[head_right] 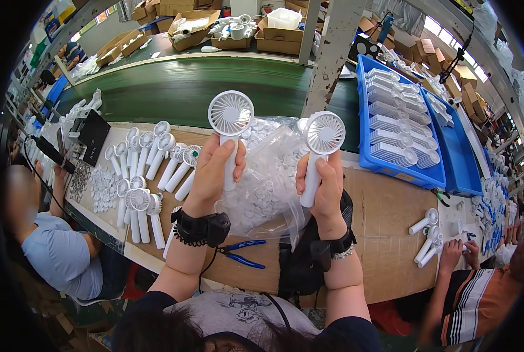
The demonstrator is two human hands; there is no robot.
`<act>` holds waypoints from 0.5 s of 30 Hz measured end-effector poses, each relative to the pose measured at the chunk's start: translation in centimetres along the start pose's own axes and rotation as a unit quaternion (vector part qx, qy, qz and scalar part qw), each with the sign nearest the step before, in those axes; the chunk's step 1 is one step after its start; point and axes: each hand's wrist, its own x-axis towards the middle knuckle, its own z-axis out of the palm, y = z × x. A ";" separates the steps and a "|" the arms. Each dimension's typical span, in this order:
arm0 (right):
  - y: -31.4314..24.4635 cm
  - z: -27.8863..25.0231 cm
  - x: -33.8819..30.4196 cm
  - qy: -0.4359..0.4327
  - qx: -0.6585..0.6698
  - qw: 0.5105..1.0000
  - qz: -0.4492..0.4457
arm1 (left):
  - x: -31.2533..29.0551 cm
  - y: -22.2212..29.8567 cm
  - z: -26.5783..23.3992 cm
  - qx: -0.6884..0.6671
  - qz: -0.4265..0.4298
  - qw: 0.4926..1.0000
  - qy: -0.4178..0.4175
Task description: Inspecting and sorting small white handheld fans at a factory assembly line.
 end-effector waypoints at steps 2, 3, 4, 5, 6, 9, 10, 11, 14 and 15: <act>0.0 0.0 0.0 0.001 0.002 1.000 0.001 | 0.0 0.0 0.0 0.002 -0.001 1.000 0.000; 0.0 0.1 0.0 0.002 0.003 1.000 0.002 | 0.0 -0.1 0.0 0.003 -0.003 1.000 0.001; 0.0 0.1 0.0 0.003 0.004 1.000 0.003 | 0.0 -0.1 0.0 0.005 -0.006 1.000 0.001; -0.1 0.1 0.0 0.003 0.004 1.000 0.003 | 0.0 -0.1 0.0 0.004 -0.006 1.000 0.001; -0.1 0.1 0.0 0.003 0.004 1.000 0.003 | 0.0 -0.1 0.0 0.005 -0.006 1.000 0.000; -0.1 0.1 0.0 0.003 0.006 1.000 0.004 | 0.0 -0.1 -0.1 0.008 -0.007 1.000 -0.001; 0.0 0.1 0.0 0.002 0.006 1.000 0.006 | 0.0 -0.1 -0.1 0.008 -0.007 1.000 -0.002; 0.0 0.1 0.0 0.001 0.006 1.000 0.007 | 0.1 -0.1 -0.1 0.008 -0.008 1.000 -0.002; 0.1 0.1 0.0 0.003 0.006 1.000 0.009 | 0.0 -0.1 -0.1 0.008 -0.008 1.000 -0.003; 0.1 0.1 0.0 0.005 0.007 1.000 0.010 | 0.0 -0.1 -0.1 0.008 -0.007 1.000 -0.003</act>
